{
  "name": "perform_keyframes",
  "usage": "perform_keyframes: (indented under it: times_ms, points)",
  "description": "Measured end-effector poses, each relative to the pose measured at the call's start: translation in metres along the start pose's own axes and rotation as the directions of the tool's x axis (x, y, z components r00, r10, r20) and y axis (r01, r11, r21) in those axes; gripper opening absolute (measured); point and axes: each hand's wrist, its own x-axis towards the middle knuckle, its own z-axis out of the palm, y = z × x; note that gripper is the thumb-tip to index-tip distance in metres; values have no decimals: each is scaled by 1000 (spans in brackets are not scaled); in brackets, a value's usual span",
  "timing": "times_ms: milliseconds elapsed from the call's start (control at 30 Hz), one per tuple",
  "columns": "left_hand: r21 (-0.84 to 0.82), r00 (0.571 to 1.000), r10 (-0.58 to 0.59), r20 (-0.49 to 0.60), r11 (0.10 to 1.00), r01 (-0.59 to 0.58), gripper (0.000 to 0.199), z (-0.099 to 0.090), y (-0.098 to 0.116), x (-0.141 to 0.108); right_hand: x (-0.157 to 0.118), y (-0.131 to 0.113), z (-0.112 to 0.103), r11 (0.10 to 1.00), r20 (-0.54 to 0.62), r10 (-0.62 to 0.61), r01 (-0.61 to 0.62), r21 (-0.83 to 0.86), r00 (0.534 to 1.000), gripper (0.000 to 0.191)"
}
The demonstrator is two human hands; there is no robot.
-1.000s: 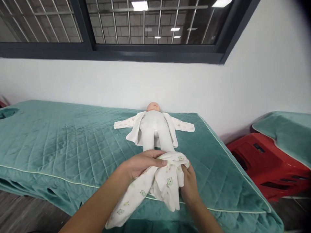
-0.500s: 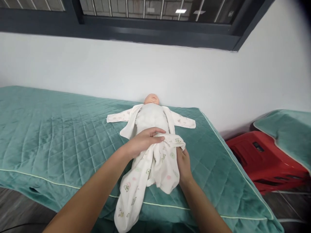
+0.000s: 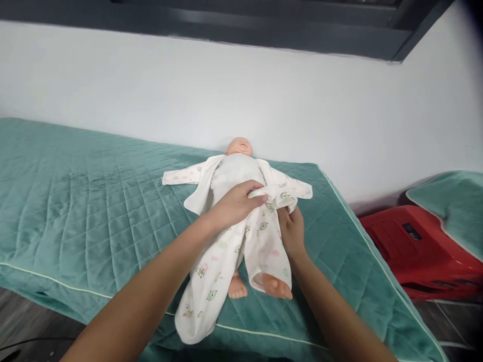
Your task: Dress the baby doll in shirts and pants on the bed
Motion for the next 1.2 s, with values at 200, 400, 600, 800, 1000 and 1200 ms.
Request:
perform_keyframes:
  times_ms: [200, 400, 600, 800, 1000, 1200]
  points:
    - [94, 996, 56, -69, 994, -50, 24, -2, -6, 9, 17, 0, 9, 997, -30, -43, 41, -64, 999, 16]
    - [98, 985, 20, -170, 995, -3, 23, -11, -16, -3, 11, 11, 8, 995, 0, 21, -21, -95, 1000, 18]
    - [-269, 996, -18, -89, 963, -6, 29, -29, -37, -15, 8, -23, 3, 991, 367, -107, 127, -31, 924, 44]
    - [-563, 998, -15, -68, 826, -26, 32, -37, -63, -17, 40, -66, 24, 993, 651, 46, 38, -114, 757, 30]
    - [-607, 999, -10, -35, 794, -14, 33, -39, -67, -20, 60, -56, 31, 987, 671, 159, -143, -78, 724, 26]
    - [-445, 988, -71, 138, 886, 126, 50, -42, -57, -22, 53, -35, 25, 818, 640, 272, -524, 240, 718, 34]
